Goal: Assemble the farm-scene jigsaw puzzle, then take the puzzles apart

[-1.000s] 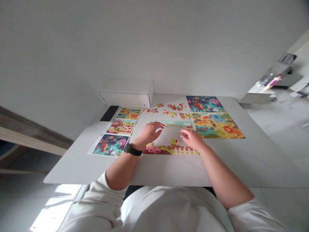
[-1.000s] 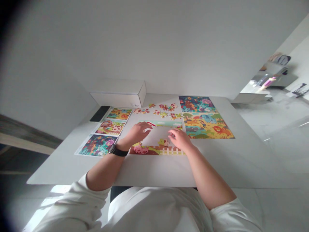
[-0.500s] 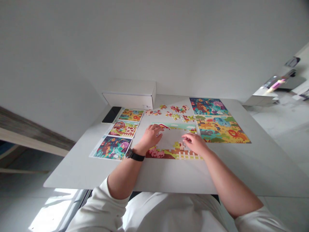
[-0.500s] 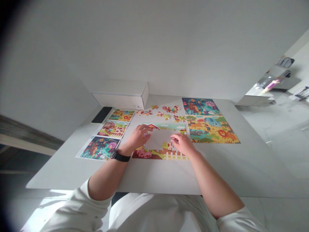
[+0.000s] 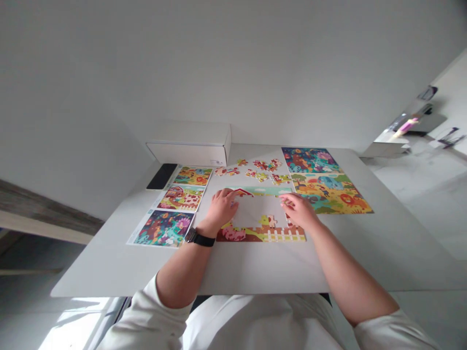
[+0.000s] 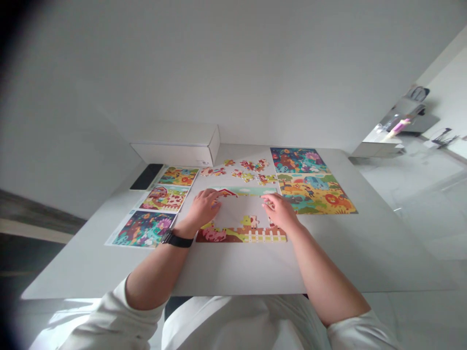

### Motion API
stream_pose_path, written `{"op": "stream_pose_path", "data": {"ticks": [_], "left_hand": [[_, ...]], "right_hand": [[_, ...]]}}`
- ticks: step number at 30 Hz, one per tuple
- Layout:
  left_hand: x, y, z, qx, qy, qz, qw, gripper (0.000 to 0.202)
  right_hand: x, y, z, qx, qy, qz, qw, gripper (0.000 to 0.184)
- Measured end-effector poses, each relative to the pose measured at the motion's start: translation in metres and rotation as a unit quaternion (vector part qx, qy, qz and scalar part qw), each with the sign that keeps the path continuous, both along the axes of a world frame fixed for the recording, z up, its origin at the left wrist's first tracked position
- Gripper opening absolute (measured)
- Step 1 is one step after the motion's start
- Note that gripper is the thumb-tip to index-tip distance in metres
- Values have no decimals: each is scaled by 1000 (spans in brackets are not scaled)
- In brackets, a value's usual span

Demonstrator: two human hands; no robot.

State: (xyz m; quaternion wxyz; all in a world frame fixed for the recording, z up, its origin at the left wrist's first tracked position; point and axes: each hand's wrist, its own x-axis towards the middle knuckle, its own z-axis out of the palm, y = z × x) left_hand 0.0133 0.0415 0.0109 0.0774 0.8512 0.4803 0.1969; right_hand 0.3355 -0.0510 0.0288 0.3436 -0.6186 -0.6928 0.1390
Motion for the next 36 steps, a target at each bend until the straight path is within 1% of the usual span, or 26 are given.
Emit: {"op": "stream_pose_path", "data": {"ticks": [3, 5, 7, 9, 11, 14, 23, 28, 36], "left_hand": [[0, -1, 1, 6, 16, 32, 999, 42], [-1, -2, 2, 5, 27, 47, 999, 42], [-2, -2, 4, -1, 38, 51, 998, 42], [-2, -1, 4, -7, 47, 52, 998, 43], [-4, 0, 2, -11, 46, 48, 998, 42], [-6, 3, -1, -7, 33, 32, 999, 41], [-10, 11, -8, 14, -4, 4, 1000, 38], [-11, 13, -8, 7, 6, -1, 1000, 40], [-11, 10, -6, 3, 9, 13, 1000, 38]], "right_hand": [[19, 4, 7, -9, -69, -22, 997, 30], [35, 7, 8, -35, -129, -27, 991, 34], [48, 10, 7, -70, -169, -12, 983, 45], [58, 12, 4, -98, -186, 20, 977, 54], [64, 13, 1, -112, -193, 50, 974, 55], [66, 14, -2, -110, -194, 65, 973, 49], [63, 17, -9, -90, -184, 51, 977, 42], [57, 16, -7, -92, -193, 51, 976, 41], [51, 15, -2, -98, -194, 37, 975, 40]]}}
